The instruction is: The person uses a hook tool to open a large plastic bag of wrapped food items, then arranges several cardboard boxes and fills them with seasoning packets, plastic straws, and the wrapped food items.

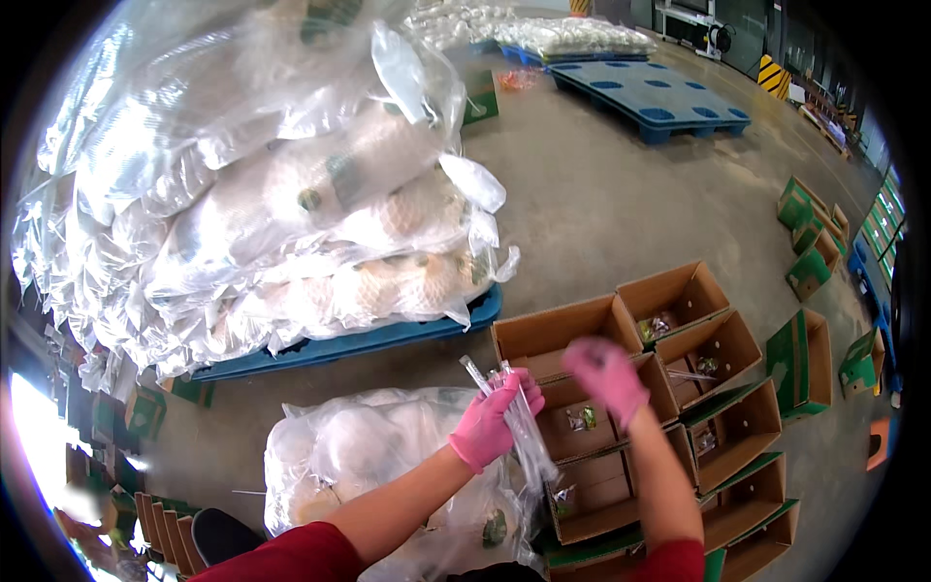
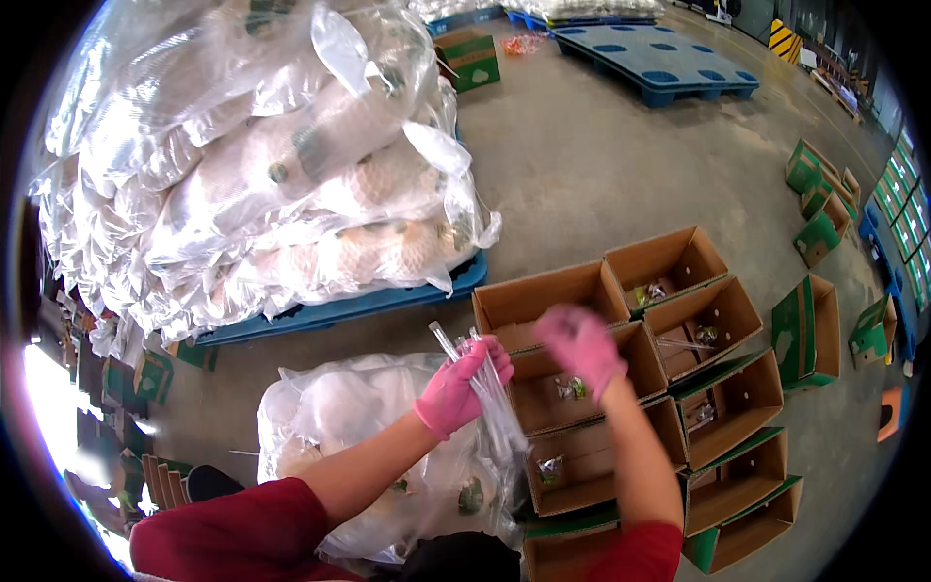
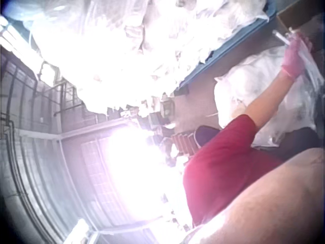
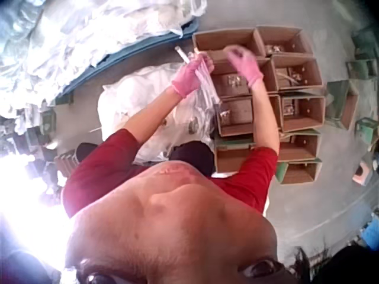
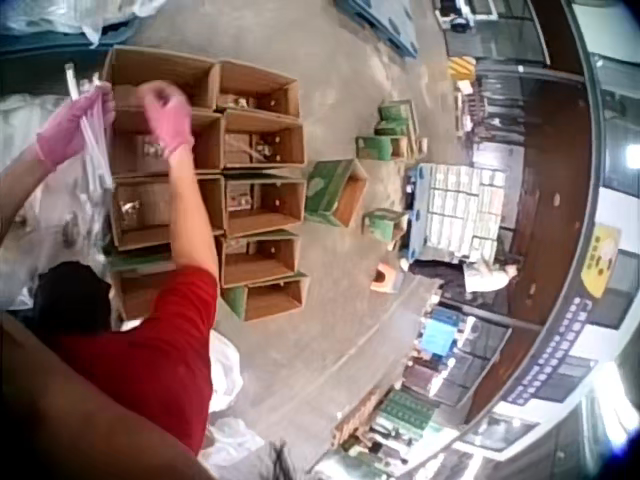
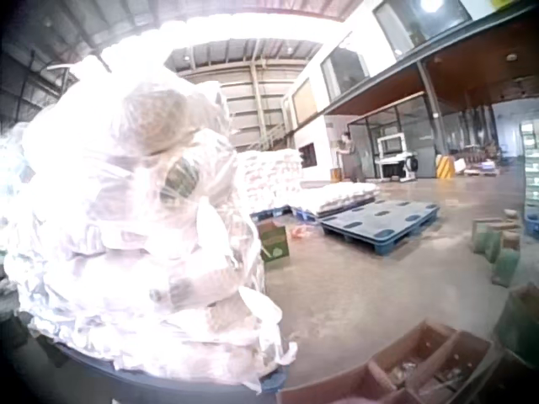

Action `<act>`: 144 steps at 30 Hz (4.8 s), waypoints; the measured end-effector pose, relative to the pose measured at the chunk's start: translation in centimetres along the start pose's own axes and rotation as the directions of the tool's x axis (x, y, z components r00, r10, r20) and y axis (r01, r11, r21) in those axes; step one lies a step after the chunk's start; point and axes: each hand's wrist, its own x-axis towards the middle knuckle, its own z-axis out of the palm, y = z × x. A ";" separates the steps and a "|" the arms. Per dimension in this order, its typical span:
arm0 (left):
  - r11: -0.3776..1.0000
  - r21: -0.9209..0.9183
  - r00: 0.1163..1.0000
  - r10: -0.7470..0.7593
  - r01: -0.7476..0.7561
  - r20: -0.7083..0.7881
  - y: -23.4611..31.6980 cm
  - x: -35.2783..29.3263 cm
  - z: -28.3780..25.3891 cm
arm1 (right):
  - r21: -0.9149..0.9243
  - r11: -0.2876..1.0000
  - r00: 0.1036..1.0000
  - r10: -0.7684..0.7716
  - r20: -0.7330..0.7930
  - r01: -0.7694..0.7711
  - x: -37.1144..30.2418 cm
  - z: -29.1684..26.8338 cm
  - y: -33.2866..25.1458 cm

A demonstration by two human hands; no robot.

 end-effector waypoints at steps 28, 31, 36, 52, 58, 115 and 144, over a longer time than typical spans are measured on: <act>0.947 0.247 0.911 -0.277 0.205 0.306 2.9 -3.9 -5.1 | 0.276 0.793 0.838 0.493 0.234 -0.544 -8.6 9.8 -5.8; 0.987 0.004 0.975 -0.160 0.161 0.157 2.9 -4.1 -5.1 | 0.039 0.952 0.943 0.295 0.155 -0.304 -6.9 9.4 -6.5; 0.934 0.344 0.980 -0.152 0.099 0.131 5.5 -5.1 -3.5 | -0.948 0.239 0.962 -0.226 0.155 0.209 2.8 3.1 -3.9; 0.896 0.367 0.955 -0.290 0.249 0.060 0.5 -7.8 -3.3 | 0.130 0.983 0.978 0.147 -0.149 -0.129 -9.1 8.4 -4.5; 0.917 0.299 0.878 -0.356 0.263 0.320 0.8 -10.0 -3.7 | -0.568 0.725 0.802 -0.571 -0.178 0.390 -5.7 -1.9 -3.0; -0.072 0.976 0.427 -0.891 0.205 -0.156 -5.1 -18.2 1.6 | 0.563 0.808 0.838 0.420 -0.348 -0.171 -45.1 8.1 -2.0; -0.807 0.574 0.878 -0.170 0.137 -0.448 3.0 -32.9 -23.9 | -0.566 0.823 0.992 0.110 0.059 -0.057 -40.8 1.2 -20.0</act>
